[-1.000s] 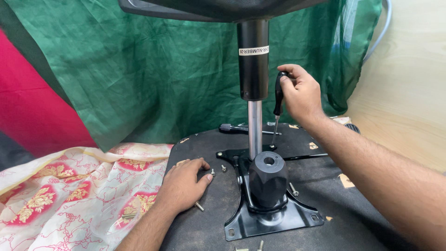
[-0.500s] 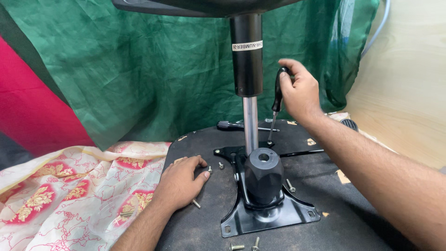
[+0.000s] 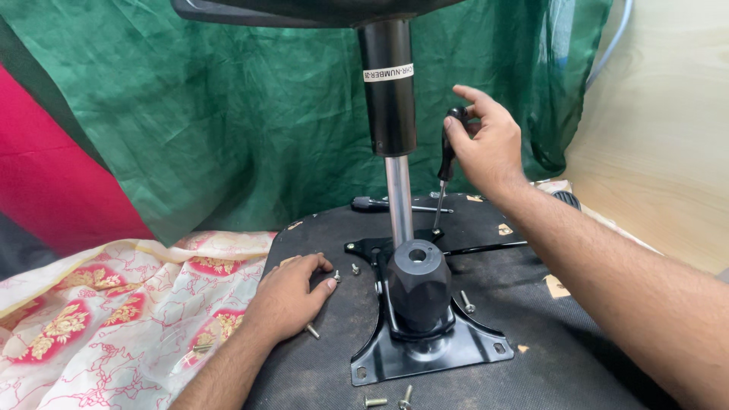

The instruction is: The person uses a screwdriver to remove screws from the underside of an office chair seat, detaching the seat from the gas lift and base assembly. The seat is lifted away, leaving the base and lift components separated.

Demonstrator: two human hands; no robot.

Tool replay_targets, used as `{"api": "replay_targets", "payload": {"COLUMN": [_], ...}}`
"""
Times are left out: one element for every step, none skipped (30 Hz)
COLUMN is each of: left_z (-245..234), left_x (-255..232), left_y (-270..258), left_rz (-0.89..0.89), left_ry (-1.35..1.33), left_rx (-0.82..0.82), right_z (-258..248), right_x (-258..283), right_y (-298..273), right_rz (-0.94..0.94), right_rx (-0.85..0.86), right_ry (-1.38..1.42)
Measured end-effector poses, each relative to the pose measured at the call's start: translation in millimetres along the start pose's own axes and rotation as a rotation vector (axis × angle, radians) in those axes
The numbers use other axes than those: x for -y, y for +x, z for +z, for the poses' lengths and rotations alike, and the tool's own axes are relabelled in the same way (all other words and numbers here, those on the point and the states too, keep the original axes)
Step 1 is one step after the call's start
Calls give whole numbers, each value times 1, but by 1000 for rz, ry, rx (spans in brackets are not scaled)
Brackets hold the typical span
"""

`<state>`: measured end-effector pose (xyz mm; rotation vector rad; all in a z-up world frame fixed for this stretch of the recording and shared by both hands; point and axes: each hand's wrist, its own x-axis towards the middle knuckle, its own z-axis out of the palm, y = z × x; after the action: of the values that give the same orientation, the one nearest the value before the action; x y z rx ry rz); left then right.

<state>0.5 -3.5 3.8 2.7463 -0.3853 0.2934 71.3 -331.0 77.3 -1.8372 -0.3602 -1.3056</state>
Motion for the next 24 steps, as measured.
{"api": "replay_targets", "payload": {"left_z": [0,1,2,1,0,0,1,1,1,2,2,2,2,2,2,2,2,2,2,3,3,2,1,1], "left_x": [0,0,-1,-1,-1,-1,-1,-2,-2,-2,-2,-2,-2,-2,-2,-2,-1,-1,0,0,1,0,0,-1], "left_y": [0,-1,-2,-2,-2,-2,-2,-2,-2,-2,-2,-2,-1,-1,0,-1,-1,-1,-1,-1,-1,-1,-1,-1], "left_rz": [-15,-1,12,26,14,3,-8,-10,-12,-15,-17,-19,-22,-30,-38,-46,-19,6,32,20,8,-3,2,8], "left_ry": [7,6,6,9,9,6,2,3,5,4,5,6,6,9,12,16,9,2,-5,-3,-2,-1,-1,-1], "left_rx": [16,0,-16,-34,-28,-17,-7,-6,-5,-3,-2,-2,-1,5,11,17,-3,-22,-42,-35,-27,-20,-24,-27], "right_z": [0,1,2,2,2,2,1,1,2,2,2,2,3,4,4,5,6,8,9,10,11,10,9,7], "right_x": [0,-1,-1,0,0,-1,-1,0,0,1,1,2,3,4,6,7,7,8,9,9,9,9,9,8], "right_y": [-1,-2,-3,-4,-4,-6,-8,-9,-10,-11,-11,-11,-11,-10,-9,-10,-11,-12,-13,-14,-15,-15,-15,-15], "right_rz": [56,48,41,33,-1,-32,-63,-98,-132,-166,-147,-129,-111,-122,-133,-145,-76,-6,64,62,61,59,4,-52], "right_rx": [20,16,12,5,-2,-6,-10,-32,-53,-73,-71,-68,-66,-57,-48,-39,-31,-21,-10,1,13,24,-1,-24], "right_ry": [44,51,59,68,63,53,44,14,-16,-47,-52,-56,-61,-44,-28,-11,44,99,154,164,175,184,157,129]}}
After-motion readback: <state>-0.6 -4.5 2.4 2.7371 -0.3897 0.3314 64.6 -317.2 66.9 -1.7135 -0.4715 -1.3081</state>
